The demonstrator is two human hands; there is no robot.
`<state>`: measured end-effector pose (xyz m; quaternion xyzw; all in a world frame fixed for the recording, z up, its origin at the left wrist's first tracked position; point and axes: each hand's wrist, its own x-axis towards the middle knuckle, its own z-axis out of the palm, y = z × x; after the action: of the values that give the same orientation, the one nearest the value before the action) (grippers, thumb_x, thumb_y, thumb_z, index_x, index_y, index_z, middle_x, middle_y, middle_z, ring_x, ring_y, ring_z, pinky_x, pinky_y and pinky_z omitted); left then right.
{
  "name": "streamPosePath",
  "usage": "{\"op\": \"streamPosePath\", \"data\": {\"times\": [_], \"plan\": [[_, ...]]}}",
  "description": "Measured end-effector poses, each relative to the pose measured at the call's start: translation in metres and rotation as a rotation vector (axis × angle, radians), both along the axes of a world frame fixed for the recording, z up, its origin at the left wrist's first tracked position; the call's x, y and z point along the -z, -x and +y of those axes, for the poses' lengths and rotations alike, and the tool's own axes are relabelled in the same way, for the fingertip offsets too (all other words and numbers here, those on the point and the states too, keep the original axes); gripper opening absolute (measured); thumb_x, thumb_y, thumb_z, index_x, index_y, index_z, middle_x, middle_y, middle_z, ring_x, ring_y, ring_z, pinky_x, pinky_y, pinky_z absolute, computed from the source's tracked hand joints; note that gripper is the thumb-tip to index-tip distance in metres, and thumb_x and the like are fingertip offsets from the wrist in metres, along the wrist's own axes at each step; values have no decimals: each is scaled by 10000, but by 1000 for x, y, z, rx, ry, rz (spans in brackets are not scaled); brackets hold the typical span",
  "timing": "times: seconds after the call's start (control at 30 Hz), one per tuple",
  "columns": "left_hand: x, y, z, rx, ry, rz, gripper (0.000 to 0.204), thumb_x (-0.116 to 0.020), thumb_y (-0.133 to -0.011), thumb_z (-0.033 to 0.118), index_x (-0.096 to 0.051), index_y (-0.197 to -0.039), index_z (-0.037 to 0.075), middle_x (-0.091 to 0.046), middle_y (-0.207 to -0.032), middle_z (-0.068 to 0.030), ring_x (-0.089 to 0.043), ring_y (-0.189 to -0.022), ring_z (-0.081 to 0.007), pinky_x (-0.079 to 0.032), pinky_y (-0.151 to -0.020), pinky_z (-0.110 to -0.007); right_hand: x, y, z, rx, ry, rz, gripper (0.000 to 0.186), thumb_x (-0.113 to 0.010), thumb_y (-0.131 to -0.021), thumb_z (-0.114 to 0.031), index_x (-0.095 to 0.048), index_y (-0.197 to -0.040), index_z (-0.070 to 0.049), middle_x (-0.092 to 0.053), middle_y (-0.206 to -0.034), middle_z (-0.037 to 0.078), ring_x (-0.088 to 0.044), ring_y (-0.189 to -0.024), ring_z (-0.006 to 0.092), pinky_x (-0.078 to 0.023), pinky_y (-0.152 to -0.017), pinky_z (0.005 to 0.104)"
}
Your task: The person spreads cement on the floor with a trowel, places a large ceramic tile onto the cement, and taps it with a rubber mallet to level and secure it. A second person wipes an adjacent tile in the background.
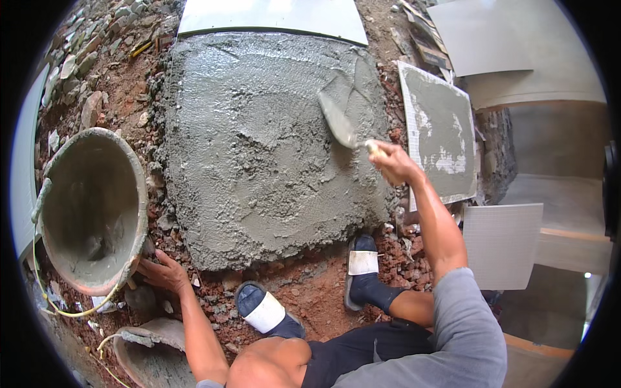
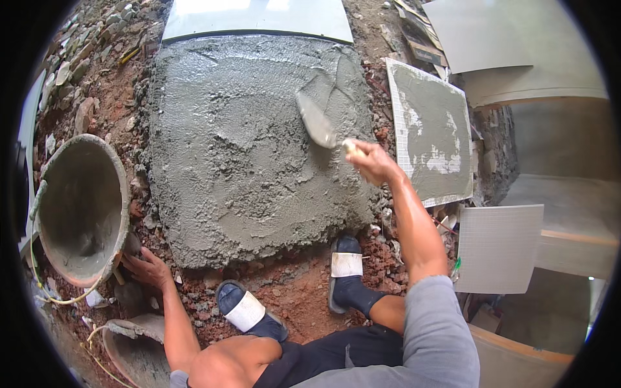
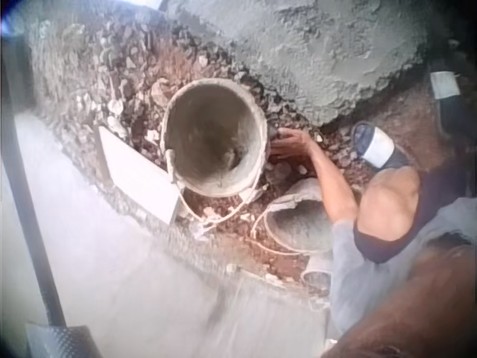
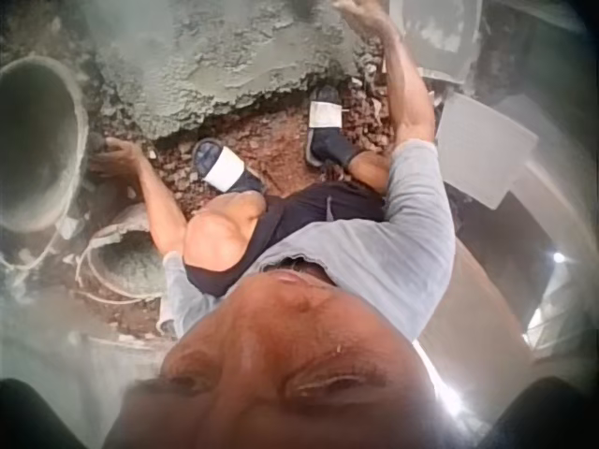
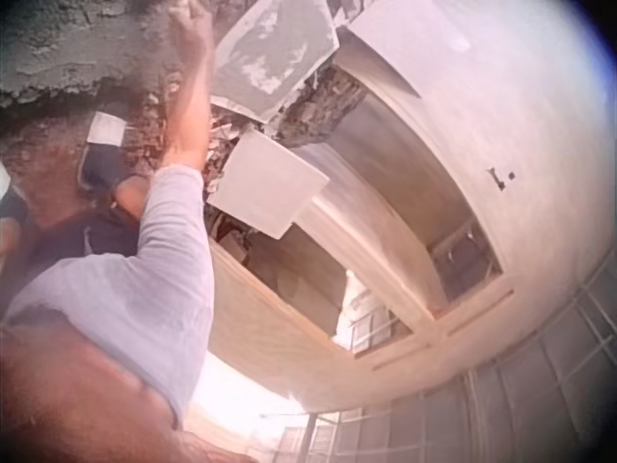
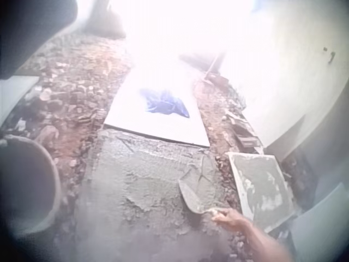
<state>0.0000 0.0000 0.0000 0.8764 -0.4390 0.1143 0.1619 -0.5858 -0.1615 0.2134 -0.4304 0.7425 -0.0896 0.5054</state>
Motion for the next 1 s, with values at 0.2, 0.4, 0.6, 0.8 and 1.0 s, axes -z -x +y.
{"op": "streamPosePath", "data": {"times": [0.2,0.4,0.6,0.8,1.0], "plan": [[1,0,1,-32,-47,53,644,-415,-997,461,-322,-1466,30,-288,-1538,-200,-254,-1424,-398,-253,-1045,-672,6,-64,115,-286,-44,43,598,-719,-873,-322,-500,-1419,-218,-689,-946,51,-628,-778,141,-524,-709,292],[14,-14,3,-22,-41,-98,674,-438,-983,493,-338,-1457,25,-306,-1517,-240,-318,-1388,-422,-314,-1019,-653,8,-140,191,-771,201,343,589,-625,-905,-327,-407,-1444,-234,-589,-856,123,-658,-679,301,-537,-597,452],[14,-14,1,-10,10,-51,655,-440,-979,511,-368,-1448,59,-300,-1515,-251,-361,-1361,-434,-332,-1022,-635,-8,-42,207,-614,7,686,609,-576,-935,-328,-311,-1473,-226,-552,-827,158,-652,-666,328,-542,-565,459],[21,-19,1,-20,5,-124,615,-478,-975,482,-410,-1414,57,-385,-1456,-261,-425,-1301,-440,-405,-952,-601,-14,19,239,-149,-32,555,584,-515,-968,-363,-290,-1473,-175,-623,-991,242,-656,-773,408,-534,-700,520],[20,-23,0,34,71,-189,590,-496,-966,477,-429,-1397,79,-404,-1433,-258,-454,-1270,-430,-429,-930,-580,-14,-46,249,-120,46,289,601,-500,-977,-374,-275,-1468,-110,-623,-1023,244,-659,-816,406,-534,-726,493]]}}
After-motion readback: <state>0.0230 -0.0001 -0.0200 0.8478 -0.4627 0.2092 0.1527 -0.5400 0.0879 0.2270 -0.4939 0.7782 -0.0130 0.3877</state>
